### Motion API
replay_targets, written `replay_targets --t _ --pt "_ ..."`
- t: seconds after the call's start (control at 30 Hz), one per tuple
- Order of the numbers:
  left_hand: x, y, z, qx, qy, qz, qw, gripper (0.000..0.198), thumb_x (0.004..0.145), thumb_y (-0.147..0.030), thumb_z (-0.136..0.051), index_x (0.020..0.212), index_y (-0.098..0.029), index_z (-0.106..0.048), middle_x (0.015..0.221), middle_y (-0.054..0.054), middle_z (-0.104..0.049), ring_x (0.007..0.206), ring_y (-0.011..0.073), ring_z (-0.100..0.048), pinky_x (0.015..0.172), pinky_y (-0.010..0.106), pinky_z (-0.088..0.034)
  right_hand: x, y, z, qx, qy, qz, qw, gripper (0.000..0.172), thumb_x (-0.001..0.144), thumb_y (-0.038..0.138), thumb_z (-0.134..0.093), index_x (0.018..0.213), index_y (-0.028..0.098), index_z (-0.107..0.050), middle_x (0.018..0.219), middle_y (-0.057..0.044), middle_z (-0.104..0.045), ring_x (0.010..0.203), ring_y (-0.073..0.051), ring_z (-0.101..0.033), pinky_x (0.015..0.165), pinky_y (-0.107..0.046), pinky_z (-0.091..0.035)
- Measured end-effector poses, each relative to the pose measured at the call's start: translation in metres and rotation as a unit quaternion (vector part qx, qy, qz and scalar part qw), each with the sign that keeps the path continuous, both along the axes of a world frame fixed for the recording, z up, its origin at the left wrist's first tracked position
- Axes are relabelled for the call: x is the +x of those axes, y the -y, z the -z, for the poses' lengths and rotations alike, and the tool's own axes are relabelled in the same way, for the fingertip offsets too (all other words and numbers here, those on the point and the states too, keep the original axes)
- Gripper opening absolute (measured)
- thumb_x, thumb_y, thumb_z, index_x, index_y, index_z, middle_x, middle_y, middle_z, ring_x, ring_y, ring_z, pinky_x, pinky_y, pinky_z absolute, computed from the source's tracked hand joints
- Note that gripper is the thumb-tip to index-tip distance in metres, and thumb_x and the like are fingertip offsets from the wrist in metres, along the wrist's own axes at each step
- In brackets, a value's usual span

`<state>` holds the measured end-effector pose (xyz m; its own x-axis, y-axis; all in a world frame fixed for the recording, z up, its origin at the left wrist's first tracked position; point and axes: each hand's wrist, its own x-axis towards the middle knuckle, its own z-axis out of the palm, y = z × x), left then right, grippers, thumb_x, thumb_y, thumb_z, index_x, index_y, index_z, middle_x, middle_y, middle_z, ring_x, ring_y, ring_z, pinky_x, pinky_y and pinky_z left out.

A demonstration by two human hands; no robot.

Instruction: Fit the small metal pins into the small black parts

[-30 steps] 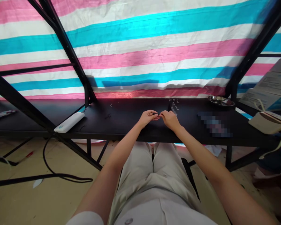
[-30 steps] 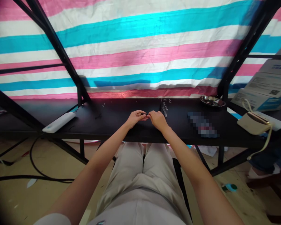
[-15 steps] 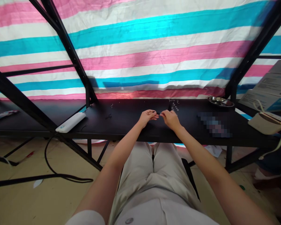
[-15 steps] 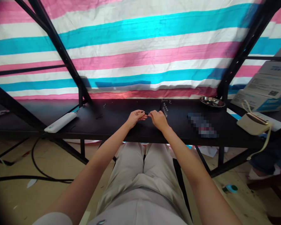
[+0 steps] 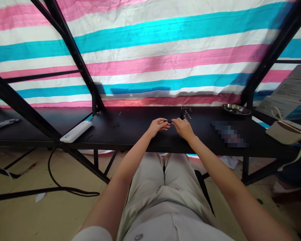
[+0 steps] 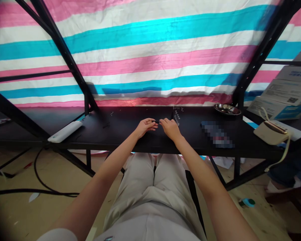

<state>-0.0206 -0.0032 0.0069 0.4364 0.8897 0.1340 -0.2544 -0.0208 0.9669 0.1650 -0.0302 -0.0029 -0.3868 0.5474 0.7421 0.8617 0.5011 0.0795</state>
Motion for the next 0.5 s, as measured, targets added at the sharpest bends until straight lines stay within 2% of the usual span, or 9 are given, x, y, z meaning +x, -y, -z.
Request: replay_targets --t 0.2,0.5 --pt "0.0009 0.0009 -0.0015 0.017 -0.02 -0.029 0.999 0.045 0.061 -0.034 -0.079 0.092 -0.011 -0.057 0.078 0.007 -0.07 0.067 0.0143 -0.067 0.061 0.025 -0.052 -0.0017 0.0001 0.0005 -0.003 0.028 0.004 1.0 0.032 0.095 0.03 -0.033 0.098 0.016 -0.062 0.079 -0.007 -0.06 0.067 -0.016 -0.05 0.065 -0.03 -0.029" --pt "0.0015 -0.0023 -0.0031 0.033 -0.016 -0.077 0.996 0.044 0.063 -0.042 -0.075 0.085 -0.012 -0.053 0.068 0.002 -0.066 0.055 0.0104 -0.062 0.053 0.021 -0.049 -0.0038 -0.0009 0.0017 -0.008 0.017 -0.013 1.0 0.032 0.095 0.029 -0.031 0.093 0.015 -0.06 0.078 -0.007 -0.059 0.069 -0.017 -0.05 0.067 -0.031 -0.029"
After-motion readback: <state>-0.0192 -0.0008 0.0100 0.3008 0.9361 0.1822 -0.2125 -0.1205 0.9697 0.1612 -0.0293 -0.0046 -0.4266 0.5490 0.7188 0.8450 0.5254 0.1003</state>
